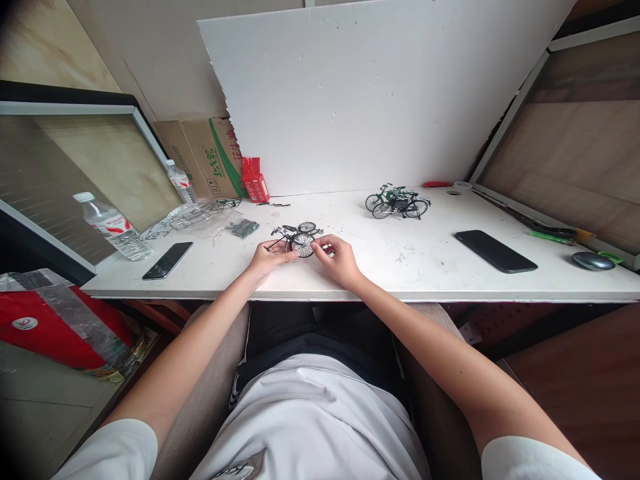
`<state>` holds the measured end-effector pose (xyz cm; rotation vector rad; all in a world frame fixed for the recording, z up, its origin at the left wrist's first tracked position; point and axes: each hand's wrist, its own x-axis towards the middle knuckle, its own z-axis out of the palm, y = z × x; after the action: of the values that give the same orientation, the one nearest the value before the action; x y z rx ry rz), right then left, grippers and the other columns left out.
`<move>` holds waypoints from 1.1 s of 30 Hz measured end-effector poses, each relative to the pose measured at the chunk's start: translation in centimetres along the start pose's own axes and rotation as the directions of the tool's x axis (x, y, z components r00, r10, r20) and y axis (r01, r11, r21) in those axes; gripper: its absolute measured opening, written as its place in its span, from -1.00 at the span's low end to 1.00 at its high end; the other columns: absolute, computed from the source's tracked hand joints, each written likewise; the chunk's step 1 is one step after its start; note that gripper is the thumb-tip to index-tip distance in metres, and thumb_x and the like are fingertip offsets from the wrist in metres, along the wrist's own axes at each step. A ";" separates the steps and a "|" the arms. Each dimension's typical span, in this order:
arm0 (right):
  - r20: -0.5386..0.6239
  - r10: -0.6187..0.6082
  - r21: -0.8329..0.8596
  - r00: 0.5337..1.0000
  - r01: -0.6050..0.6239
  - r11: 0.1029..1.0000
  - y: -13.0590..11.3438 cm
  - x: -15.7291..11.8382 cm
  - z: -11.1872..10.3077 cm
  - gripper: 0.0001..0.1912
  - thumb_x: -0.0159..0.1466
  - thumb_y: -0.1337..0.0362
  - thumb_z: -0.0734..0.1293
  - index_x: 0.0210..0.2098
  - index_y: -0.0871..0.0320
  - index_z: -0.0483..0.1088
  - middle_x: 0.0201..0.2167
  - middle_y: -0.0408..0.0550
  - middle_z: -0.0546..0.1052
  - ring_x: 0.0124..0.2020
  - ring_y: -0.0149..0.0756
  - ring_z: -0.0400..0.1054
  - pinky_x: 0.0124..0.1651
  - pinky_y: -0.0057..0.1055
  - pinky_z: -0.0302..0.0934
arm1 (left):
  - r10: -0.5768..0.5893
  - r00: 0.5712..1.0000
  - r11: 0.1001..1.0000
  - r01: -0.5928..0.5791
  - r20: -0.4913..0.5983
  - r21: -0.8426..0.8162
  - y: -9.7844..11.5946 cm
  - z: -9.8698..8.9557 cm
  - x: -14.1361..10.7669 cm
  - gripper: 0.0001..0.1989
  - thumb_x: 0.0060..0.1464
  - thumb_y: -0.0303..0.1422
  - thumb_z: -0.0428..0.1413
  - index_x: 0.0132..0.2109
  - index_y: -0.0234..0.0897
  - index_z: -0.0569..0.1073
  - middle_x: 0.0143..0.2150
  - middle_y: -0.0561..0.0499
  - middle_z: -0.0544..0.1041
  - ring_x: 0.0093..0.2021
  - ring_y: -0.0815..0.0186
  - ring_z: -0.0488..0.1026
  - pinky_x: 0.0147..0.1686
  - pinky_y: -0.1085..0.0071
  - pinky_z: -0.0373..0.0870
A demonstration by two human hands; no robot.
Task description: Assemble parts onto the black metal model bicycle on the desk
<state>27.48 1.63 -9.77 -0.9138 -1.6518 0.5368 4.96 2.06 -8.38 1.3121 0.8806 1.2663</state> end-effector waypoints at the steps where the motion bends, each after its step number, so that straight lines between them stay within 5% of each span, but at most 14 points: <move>1: 0.005 -0.002 -0.003 1.000 0.002 1.000 -0.1 0.0 0.0 -0.62 0.40 -0.13 0.41 -0.20 0.07 0.60 -0.18 0.00 0.68 -0.12 -0.12 0.57 -0.09 -0.19 0.48 | 0.006 1.000 1.000 -0.006 0.005 0.008 0.0 0.0 0.0 -0.48 -0.36 -0.18 0.61 -0.25 -0.36 0.65 -0.22 -0.13 0.69 -0.21 0.16 0.61 -0.07 0.18 0.60; 33: 0.013 -0.018 -0.041 1.000 0.019 0.999 -0.6 -0.1 0.0 -0.67 0.41 -0.06 0.41 -0.21 0.07 0.59 -0.17 0.01 0.68 -0.12 -0.12 0.56 -0.11 -0.19 0.44 | -0.006 1.000 1.000 0.005 0.027 0.030 -0.3 -0.4 0.2 -0.54 -0.27 -0.19 0.58 -0.26 -0.33 0.65 -0.27 -0.09 0.69 -0.28 0.20 0.64 -0.16 0.27 0.58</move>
<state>27.34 1.17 -9.38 -0.9257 -1.6860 0.4987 4.68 2.38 -8.66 1.3468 0.8872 1.2327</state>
